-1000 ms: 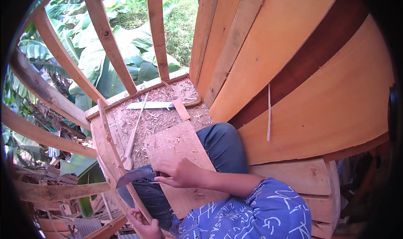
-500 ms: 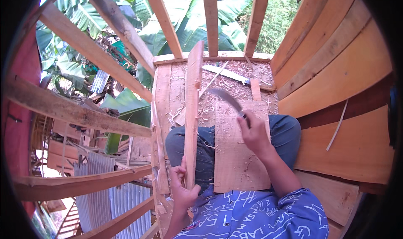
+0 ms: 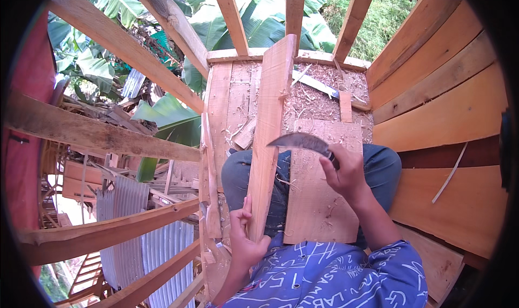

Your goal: The person sits cross-legged on a wooden platform and uses a curved knife to shave and shape a rectangular piece of wood. They hold the wood with their left hand and repeatedly scrape the surface with the knife in their right hand, removing thin shavings.

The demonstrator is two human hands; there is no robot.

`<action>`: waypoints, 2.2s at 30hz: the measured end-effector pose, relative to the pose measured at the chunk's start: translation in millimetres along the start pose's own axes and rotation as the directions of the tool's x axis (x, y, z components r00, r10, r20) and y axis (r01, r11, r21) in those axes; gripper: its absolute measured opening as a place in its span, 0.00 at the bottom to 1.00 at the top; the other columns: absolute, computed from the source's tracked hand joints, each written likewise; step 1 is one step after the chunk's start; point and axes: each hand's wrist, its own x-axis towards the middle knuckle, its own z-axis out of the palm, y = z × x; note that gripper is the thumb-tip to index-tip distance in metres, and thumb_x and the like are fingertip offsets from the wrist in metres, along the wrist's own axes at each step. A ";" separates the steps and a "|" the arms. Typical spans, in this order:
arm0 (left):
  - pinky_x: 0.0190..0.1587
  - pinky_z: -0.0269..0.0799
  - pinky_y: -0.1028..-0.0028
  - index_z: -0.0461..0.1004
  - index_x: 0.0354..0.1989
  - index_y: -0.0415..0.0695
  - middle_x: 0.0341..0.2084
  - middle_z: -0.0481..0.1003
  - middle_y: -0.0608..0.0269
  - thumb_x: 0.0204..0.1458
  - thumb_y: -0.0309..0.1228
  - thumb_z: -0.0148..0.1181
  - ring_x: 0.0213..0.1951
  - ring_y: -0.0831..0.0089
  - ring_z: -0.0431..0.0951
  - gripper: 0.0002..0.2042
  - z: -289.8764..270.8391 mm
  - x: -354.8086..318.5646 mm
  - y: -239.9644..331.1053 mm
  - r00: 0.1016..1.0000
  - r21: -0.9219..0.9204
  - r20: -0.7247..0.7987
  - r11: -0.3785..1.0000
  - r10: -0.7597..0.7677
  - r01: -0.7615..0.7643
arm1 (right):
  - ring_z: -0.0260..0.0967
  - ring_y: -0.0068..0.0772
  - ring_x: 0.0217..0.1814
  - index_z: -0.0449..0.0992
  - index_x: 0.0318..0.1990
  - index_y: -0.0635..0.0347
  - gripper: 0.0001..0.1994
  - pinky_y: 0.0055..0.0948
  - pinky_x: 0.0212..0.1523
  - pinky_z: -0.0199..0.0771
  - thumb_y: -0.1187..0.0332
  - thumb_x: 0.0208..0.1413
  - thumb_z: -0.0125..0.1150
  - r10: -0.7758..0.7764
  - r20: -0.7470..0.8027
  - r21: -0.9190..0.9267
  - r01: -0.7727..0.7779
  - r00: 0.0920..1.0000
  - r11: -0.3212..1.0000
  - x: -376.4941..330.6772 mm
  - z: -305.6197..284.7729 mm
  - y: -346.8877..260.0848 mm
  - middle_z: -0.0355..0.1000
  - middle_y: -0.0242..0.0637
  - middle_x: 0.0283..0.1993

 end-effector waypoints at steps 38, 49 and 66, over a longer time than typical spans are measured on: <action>0.66 0.44 0.70 0.51 0.42 0.46 0.67 0.49 0.31 0.29 0.15 0.49 0.69 0.56 0.53 0.26 6.2 7.0 2.4 0.997 0.057 0.023 0.996 -0.071 0.070 | 0.65 0.41 0.14 0.68 0.18 0.60 0.24 0.37 0.18 0.62 0.48 0.50 0.66 0.181 0.170 0.074 -0.196 0.969 0.978 9.0 30.9 9.4 0.62 0.40 0.13; 0.65 0.44 0.71 0.51 0.41 0.46 0.67 0.49 0.29 0.29 0.14 0.48 0.70 0.56 0.51 0.26 9.3 7.4 3.3 0.998 0.074 0.009 0.995 -0.067 0.066 | 0.66 0.42 0.14 0.69 0.17 0.59 0.25 0.36 0.17 0.63 0.47 0.49 0.66 0.229 0.127 0.117 -0.244 0.965 0.963 11.3 49.6 19.8 0.63 0.41 0.13; 0.63 0.46 0.73 0.51 0.42 0.46 0.67 0.48 0.29 0.30 0.15 0.49 0.70 0.56 0.50 0.26 13.1 6.8 5.3 0.994 0.076 -0.015 0.992 -0.105 0.105 | 0.64 0.41 0.12 0.68 0.16 0.59 0.28 0.37 0.17 0.62 0.43 0.48 0.65 0.096 0.136 0.075 -0.107 0.986 0.991 30.3 40.3 39.0 0.62 0.40 0.12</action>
